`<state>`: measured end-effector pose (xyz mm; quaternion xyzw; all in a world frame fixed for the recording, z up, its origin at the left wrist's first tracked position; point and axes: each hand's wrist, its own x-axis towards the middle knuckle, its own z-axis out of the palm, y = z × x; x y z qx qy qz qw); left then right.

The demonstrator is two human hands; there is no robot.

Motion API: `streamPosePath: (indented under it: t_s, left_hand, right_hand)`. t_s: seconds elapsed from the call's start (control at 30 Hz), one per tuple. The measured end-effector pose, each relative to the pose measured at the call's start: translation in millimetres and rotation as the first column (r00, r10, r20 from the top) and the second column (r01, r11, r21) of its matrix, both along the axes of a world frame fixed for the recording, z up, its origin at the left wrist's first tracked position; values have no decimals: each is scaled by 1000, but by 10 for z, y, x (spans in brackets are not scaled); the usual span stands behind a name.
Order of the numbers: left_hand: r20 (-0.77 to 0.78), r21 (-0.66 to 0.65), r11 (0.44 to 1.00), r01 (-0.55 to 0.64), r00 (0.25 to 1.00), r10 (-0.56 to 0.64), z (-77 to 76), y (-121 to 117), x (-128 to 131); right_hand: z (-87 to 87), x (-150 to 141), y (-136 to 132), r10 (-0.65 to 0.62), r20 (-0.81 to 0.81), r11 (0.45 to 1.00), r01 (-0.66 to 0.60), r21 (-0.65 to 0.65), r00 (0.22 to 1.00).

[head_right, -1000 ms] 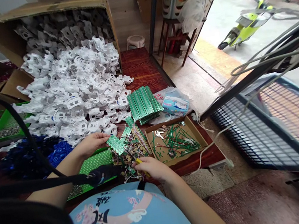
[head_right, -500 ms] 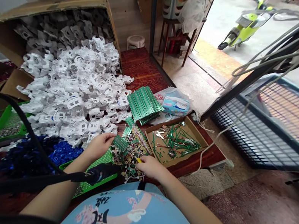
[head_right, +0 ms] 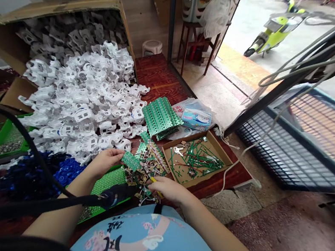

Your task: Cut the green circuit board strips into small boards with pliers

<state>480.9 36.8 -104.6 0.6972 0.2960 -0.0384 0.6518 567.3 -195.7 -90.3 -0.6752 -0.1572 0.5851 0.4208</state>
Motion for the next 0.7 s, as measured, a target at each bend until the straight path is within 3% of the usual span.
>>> streamPosePath:
  t_s: [0.1, 0.2, 0.33, 0.43, 0.6, 0.67, 0.7]
  left_hand:
    - [-4, -46, 999, 7, 1000, -7, 18, -14, 11]
    - [-14, -8, 1000, 15, 1000, -15, 16, -17, 10]
    - [-71, 259, 964, 62, 996, -45, 32, -77, 3]
    - [-120, 464, 873, 147, 987, -103, 128, -196, 31]
    - [-171, 636, 742, 212, 976, -132, 263, -300, 100]
    - [-156, 638, 752, 169, 984, -89, 240, -257, 91]
    - [-154, 599, 788, 144, 986, -63, 214, -226, 78]
  right_hand:
    - [-20, 7, 8, -3, -90, 1000, 3, 2, 996]
    - [-6, 30, 17, 9, -62, 999, -11, -34, 998]
    - [14, 64, 38, 70, 94, 992, -60, -112, 993]
    - [-3, 70, 59, 128, 172, 985, -105, -140, 977]
    - [-23, 66, 66, 159, 256, 977, -116, -176, 953]
    - [-6, 64, 45, 160, 246, 977, -118, -177, 956]
    - [7, 60, 33, 153, 239, 979, -115, -169, 959]
